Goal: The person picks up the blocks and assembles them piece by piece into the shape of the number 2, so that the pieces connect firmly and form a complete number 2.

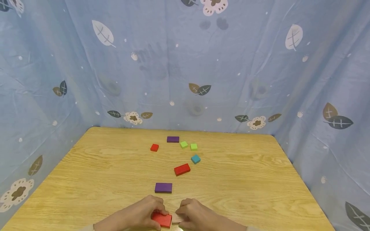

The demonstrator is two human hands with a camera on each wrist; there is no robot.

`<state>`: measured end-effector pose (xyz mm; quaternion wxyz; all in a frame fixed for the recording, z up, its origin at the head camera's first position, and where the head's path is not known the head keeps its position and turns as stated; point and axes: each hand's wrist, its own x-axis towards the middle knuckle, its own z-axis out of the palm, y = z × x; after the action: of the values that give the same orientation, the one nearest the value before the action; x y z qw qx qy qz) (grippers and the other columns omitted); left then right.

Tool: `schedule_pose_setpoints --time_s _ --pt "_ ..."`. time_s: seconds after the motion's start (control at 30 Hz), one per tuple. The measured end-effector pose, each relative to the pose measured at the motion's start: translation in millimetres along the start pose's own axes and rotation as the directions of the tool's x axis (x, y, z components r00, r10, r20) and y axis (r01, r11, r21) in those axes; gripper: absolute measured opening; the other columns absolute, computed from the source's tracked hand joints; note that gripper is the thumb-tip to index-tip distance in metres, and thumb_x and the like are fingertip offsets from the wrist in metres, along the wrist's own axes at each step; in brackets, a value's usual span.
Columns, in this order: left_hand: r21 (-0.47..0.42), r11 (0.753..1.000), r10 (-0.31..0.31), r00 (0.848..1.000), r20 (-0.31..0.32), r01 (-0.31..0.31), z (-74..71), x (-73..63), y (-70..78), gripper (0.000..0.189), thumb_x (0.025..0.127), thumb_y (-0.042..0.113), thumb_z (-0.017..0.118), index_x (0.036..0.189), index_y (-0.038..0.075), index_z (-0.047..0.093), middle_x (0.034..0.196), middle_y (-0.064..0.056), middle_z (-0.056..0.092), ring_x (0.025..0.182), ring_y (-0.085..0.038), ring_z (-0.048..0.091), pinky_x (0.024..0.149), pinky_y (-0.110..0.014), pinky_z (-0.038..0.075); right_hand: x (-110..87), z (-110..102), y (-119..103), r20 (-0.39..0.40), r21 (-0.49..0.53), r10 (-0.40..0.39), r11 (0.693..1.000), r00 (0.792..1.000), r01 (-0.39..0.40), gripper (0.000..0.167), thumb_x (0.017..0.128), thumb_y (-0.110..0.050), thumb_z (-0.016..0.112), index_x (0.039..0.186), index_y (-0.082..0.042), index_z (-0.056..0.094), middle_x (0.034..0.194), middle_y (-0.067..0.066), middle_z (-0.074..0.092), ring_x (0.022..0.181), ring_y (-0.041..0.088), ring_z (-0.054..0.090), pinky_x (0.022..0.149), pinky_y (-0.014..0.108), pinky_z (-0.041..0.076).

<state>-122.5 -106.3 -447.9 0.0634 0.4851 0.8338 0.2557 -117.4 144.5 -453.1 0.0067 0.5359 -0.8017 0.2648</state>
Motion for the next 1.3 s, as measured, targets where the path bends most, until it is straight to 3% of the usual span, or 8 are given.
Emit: schedule_pose_setpoints --time_s 0.13,0.43,0.57,0.77,1.03,1.3 --pt "-0.014 1.000 0.014 1.000 -0.008 -0.014 1.8 1.2 0.6 0.026 0.073 0.028 0.082 0.094 0.013 0.075 0.076 0.016 0.054 0.066 0.007 0.042 0.058 -0.005 0.034 3.1 2.2 0.7 0.006 0.000 -0.002 1.000 1.000 0.002 0.015 0.079 -0.011 0.073 0.094 -0.007 0.072 0.076 -0.010 0.050 0.069 -0.007 0.037 0.060 0.000 0.029" --pt "0.005 1.000 0.012 1.000 -0.013 -0.012 -0.5 0.8 -0.2 0.026 0.071 0.028 0.082 0.091 0.014 0.074 0.072 0.017 0.050 0.064 0.007 0.039 0.056 -0.006 0.033 8.6 4.5 1.4 -0.021 -0.026 -0.015 1.000 1.000 0.015 0.016 0.078 -0.012 0.075 0.093 -0.008 0.072 0.078 -0.009 0.055 0.071 -0.007 0.041 0.063 0.000 0.030" --pt "-0.035 0.999 -0.004 1.000 -0.003 0.004 0.0 0.9 -1.0 0.024 0.072 0.023 0.082 0.094 0.014 0.075 0.076 0.017 0.053 0.066 0.007 0.042 0.056 -0.007 0.036 10.9 7.5 2.1 -0.023 0.035 -0.021 0.999 1.000 0.022 0.018 0.081 -0.011 0.072 0.098 -0.007 0.073 0.085 -0.006 0.064 0.078 -0.005 0.048 0.068 0.002 0.035" --pt "-0.068 0.998 -0.006 1.000 0.025 0.008 1.7 2.4 -1.6 0.029 0.075 0.021 0.080 0.102 0.014 0.076 0.080 0.018 0.056 0.069 0.008 0.043 0.057 -0.007 0.038 14.3 13.1 1.4 -0.006 0.127 0.016 0.992 1.000 -0.015 0.016 0.086 -0.017 0.070 0.101 -0.010 0.073 0.087 -0.009 0.068 0.080 -0.005 0.051 0.070 0.006 0.039" --pt "-0.024 0.999 0.025 1.000 -0.013 -0.026 0.7 4.8 -1.4 0.017 0.069 0.018 0.081 0.085 0.016 0.075 0.070 0.019 0.053 0.063 0.009 0.041 0.053 -0.004 0.034 15.0 15.2 -1.3 -0.030 0.115 0.075 0.991 0.997 -0.071 0.015 0.080 -0.013 0.073 0.095 -0.010 0.072 0.081 -0.014 0.062 0.077 -0.006 0.049 0.068 0.007 0.039" --pt "-0.054 0.999 -0.004 1.000 0.009 0.005 2.7 4.6 -1.7 0.020 0.074 0.024 0.080 0.092 0.016 0.076 0.075 0.020 0.056 0.066 0.009 0.043 0.055 -0.006 0.036 17.3 18.8 -3.8 -0.058 0.101 0.084 0.992 0.995 -0.078 0.014 0.083 -0.012 0.072 0.096 -0.006 0.073 0.085 -0.008 0.067 0.079 -0.006 0.051 0.068 0.006 0.039"
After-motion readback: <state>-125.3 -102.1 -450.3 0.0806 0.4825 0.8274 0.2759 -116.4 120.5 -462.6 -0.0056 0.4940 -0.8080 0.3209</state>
